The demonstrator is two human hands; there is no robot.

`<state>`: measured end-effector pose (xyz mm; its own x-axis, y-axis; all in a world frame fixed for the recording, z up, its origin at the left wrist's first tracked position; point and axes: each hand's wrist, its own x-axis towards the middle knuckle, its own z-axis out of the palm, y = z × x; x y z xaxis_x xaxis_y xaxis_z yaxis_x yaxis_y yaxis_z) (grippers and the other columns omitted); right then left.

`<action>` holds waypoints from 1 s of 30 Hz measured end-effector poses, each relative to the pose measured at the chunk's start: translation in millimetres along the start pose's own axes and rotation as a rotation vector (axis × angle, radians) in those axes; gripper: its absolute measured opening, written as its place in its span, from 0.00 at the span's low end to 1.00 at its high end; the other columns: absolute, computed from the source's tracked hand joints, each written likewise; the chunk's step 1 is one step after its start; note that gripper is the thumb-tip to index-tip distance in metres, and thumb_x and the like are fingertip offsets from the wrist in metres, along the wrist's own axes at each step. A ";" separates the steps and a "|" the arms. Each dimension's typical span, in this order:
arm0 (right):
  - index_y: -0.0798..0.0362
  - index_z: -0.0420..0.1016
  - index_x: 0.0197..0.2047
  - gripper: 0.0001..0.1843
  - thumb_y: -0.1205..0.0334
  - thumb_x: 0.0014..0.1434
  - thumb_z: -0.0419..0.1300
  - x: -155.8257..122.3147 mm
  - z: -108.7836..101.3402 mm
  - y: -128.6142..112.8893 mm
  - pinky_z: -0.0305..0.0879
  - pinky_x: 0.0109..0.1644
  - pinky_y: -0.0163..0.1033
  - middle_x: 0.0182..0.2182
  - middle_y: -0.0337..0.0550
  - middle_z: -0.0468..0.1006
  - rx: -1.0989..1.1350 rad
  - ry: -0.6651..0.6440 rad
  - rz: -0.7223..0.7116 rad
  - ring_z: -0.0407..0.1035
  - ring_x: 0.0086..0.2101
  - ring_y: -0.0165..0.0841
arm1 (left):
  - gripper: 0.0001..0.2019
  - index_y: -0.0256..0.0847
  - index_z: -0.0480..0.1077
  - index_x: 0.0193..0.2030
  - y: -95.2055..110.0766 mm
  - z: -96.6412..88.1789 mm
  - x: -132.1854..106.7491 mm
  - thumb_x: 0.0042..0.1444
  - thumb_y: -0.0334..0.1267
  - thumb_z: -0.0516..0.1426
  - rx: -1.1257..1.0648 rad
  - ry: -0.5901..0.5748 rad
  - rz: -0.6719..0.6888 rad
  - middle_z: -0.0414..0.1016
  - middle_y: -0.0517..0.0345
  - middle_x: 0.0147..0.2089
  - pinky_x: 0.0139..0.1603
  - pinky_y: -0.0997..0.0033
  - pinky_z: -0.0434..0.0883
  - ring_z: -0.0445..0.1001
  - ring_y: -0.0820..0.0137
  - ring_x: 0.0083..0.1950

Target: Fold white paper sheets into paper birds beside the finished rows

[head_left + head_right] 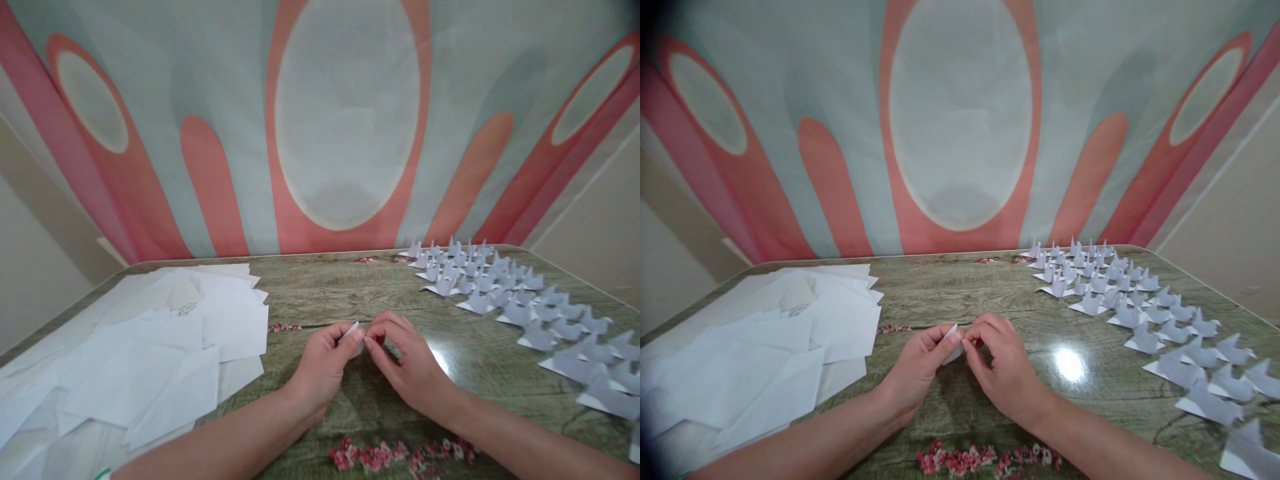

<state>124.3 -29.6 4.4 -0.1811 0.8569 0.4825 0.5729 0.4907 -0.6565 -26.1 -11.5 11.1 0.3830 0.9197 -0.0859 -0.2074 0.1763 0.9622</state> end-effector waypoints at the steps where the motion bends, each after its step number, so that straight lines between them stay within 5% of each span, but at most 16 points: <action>1: 0.52 0.67 0.31 0.05 0.68 0.58 0.53 0.7 -0.4 1.6 0.57 0.39 0.39 0.30 0.40 0.68 -0.018 -0.004 -0.011 0.63 0.34 0.33 | 0.12 0.33 0.71 0.31 -0.3 -0.2 0.2 0.52 0.43 0.58 -0.003 0.013 -0.005 0.67 0.60 0.28 0.35 0.75 0.57 0.59 0.75 0.31; 15: 0.51 0.69 0.33 0.07 0.61 0.60 0.53 0.7 2.4 4.5 0.59 0.39 0.39 0.31 0.41 0.70 0.125 -0.061 0.076 0.64 0.34 0.33 | 0.12 0.33 0.75 0.31 -0.5 -2.2 2.8 0.47 0.43 0.62 -0.115 0.057 -0.079 0.72 0.58 0.27 0.36 0.74 0.59 0.64 0.74 0.31; 21: 0.52 0.70 0.30 0.09 0.62 0.60 0.53 4.1 -2.7 6.8 0.61 0.39 0.37 0.29 0.40 0.70 0.169 -0.025 0.116 0.65 0.33 0.32 | 0.15 0.35 0.73 0.42 -0.2 -3.5 3.8 0.47 0.40 0.63 -0.099 0.044 -0.086 0.75 0.55 0.36 0.41 0.73 0.61 0.67 0.72 0.37; 30: 0.53 0.70 0.29 0.10 0.60 0.60 0.52 5.6 -7.2 9.0 0.61 0.36 0.36 0.28 0.40 0.70 0.178 0.038 0.138 0.65 0.31 0.31 | 0.13 0.34 0.73 0.34 -3.6 -5.9 6.4 0.46 0.43 0.63 0.018 0.090 -0.069 0.74 0.56 0.31 0.35 0.74 0.61 0.66 0.73 0.31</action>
<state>134.1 -21.5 5.4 -0.0787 0.9130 0.4003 0.4394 0.3922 -0.8082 -28.2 -4.2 5.5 0.3133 0.9335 -0.1745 -0.1667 0.2350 0.9576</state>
